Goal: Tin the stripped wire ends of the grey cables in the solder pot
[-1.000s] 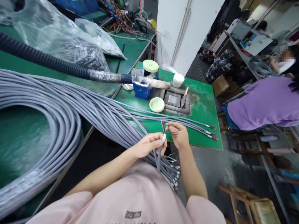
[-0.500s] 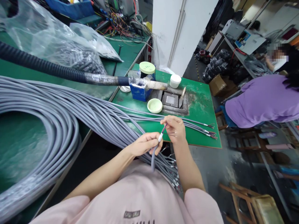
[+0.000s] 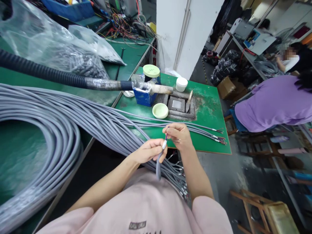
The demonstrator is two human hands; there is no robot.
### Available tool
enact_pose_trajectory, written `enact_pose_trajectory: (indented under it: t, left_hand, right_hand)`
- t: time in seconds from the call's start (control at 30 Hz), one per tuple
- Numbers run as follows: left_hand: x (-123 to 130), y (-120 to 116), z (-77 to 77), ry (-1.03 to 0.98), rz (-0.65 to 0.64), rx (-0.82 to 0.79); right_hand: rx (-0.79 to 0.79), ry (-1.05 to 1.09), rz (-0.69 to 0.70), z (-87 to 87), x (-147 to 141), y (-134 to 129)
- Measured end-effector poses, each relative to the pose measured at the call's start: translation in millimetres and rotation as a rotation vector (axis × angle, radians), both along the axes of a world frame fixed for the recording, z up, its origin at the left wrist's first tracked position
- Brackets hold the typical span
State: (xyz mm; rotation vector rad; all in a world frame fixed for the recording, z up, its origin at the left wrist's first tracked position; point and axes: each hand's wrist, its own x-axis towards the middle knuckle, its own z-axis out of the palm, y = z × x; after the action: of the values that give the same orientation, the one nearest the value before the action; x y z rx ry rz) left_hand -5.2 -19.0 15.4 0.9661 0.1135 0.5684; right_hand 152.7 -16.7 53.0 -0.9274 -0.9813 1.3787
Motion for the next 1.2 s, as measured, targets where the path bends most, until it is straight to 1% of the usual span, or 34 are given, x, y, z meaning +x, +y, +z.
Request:
enact_pose_trajectory:
  t: [0.1, 0.17, 0.3, 0.43, 0.57, 0.67, 0.83, 0.93, 1.0, 1.1, 1.2]
  left_hand:
    - [-0.7, 3.3, -1.1, -0.021, 0.075, -0.043]
    - [0.0, 4.9, -2.3, -0.034, 0.109, -0.077]
    - [3.6, 5.7, -4.8, -0.045, 0.161, -0.113]
    - [5.3, 7.7, -6.2, 0.005, 0.232, -0.088]
    - [5.6, 8.9, -4.7, 0.091, 0.313, -0.035]
    - [8.4, 6.4, -2.7, 0.123, 0.327, -0.041]
    - [15.3, 1.5, -2.9, 0.084, 0.327, -0.092]
    - [14.9, 3.5, -4.1, 0.086, 0.329, -0.094]
    - [12.4, 6.5, -5.0, 0.089, 0.318, -0.069]
    - [8.0, 10.7, -7.0, 0.052, 0.273, -0.036]
    - [5.9, 12.4, -9.7, 0.015, 0.239, -0.035]
  right_hand:
    - [0.004, 0.051, -0.188, -5.8, -6.1, -2.9]
    - [-0.004, 0.053, -0.270, -10.0, -8.5, -6.1]
    - [0.023, 0.004, -0.326, -16.8, -7.3, -11.4]
    - [0.055, -0.066, -0.389, -19.8, 1.2, -16.6]
    - [0.205, -0.185, -0.457, -20.8, 10.1, -26.6]
    - [0.315, -0.324, -0.440, -18.6, 13.5, -35.5]
    - [0.460, -0.531, -0.414, -6.8, 13.1, -44.9]
    - [0.551, -0.691, -0.392, -0.5, 12.7, -48.4]
    - [0.608, -0.794, -0.349, 1.7, 12.8, -50.6]
    - [0.655, -0.888, -0.272, 2.5, 12.3, -53.7]
    - [0.650, -0.908, -0.246, 1.9, 10.6, -55.9]
